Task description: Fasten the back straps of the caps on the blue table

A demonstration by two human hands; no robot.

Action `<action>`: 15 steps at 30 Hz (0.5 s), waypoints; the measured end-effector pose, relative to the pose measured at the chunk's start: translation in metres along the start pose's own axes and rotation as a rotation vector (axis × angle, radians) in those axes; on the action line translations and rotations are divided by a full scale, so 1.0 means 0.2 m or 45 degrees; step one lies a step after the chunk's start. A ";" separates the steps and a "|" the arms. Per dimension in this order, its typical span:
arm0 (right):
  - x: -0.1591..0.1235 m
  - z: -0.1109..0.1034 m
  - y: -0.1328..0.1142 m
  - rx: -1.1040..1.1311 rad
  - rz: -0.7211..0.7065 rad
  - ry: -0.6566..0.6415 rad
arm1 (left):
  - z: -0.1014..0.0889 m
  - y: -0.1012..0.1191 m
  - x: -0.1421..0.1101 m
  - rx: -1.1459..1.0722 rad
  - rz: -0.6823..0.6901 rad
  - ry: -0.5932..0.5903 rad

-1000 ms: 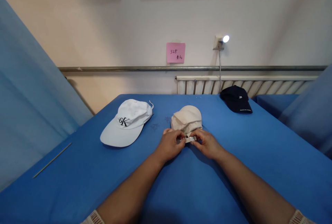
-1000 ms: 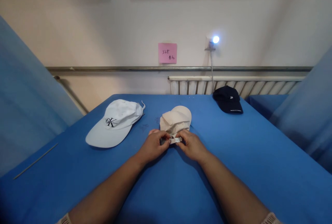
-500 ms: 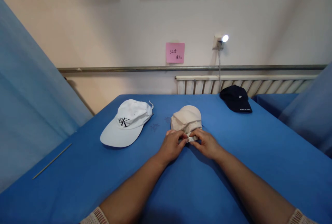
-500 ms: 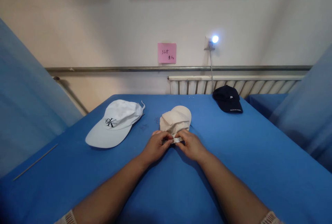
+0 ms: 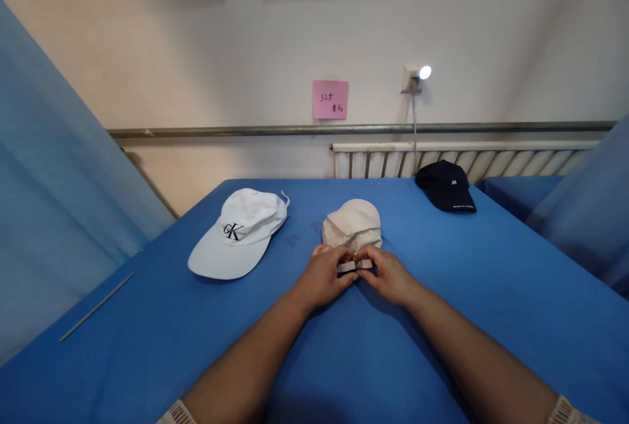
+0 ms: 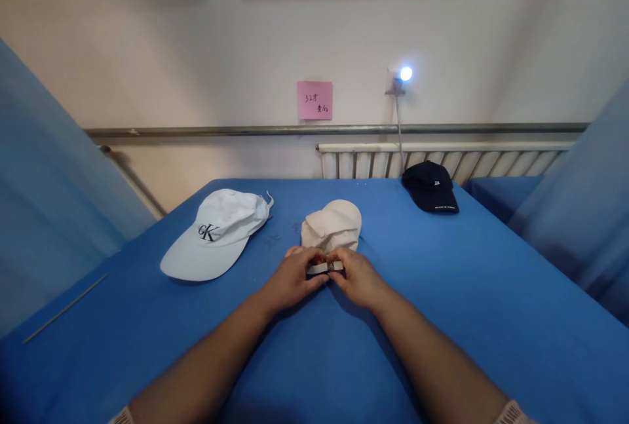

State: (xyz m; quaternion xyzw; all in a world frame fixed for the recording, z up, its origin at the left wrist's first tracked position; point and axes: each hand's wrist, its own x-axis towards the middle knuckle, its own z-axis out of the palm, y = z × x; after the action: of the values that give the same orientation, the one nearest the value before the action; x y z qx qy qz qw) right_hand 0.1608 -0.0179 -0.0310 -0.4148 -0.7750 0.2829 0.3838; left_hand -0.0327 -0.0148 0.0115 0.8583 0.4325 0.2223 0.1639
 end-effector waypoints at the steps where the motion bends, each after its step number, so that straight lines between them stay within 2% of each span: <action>1: 0.00 0.00 -0.01 0.026 -0.006 -0.014 | 0.01 0.01 0.00 0.044 0.010 0.007; 4: -0.02 -0.01 -0.02 0.088 -0.010 -0.033 | 0.03 0.03 0.02 0.185 0.047 0.036; 7: -0.01 -0.01 0.01 0.124 0.038 0.025 | 0.04 0.03 0.02 0.293 0.070 0.047; 13: 0.03 -0.01 0.16 0.248 0.307 0.408 | 0.04 0.02 0.02 0.311 0.019 0.078; 15: 0.04 -0.01 0.19 0.271 0.353 0.484 | 0.04 0.00 0.02 0.278 -0.020 0.092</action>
State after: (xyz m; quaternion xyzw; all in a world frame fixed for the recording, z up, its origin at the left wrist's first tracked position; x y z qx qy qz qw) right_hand 0.1759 0.0075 -0.0561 -0.5202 -0.5904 0.3296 0.5217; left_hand -0.0260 -0.0120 0.0058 0.8591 0.4663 0.2035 0.0556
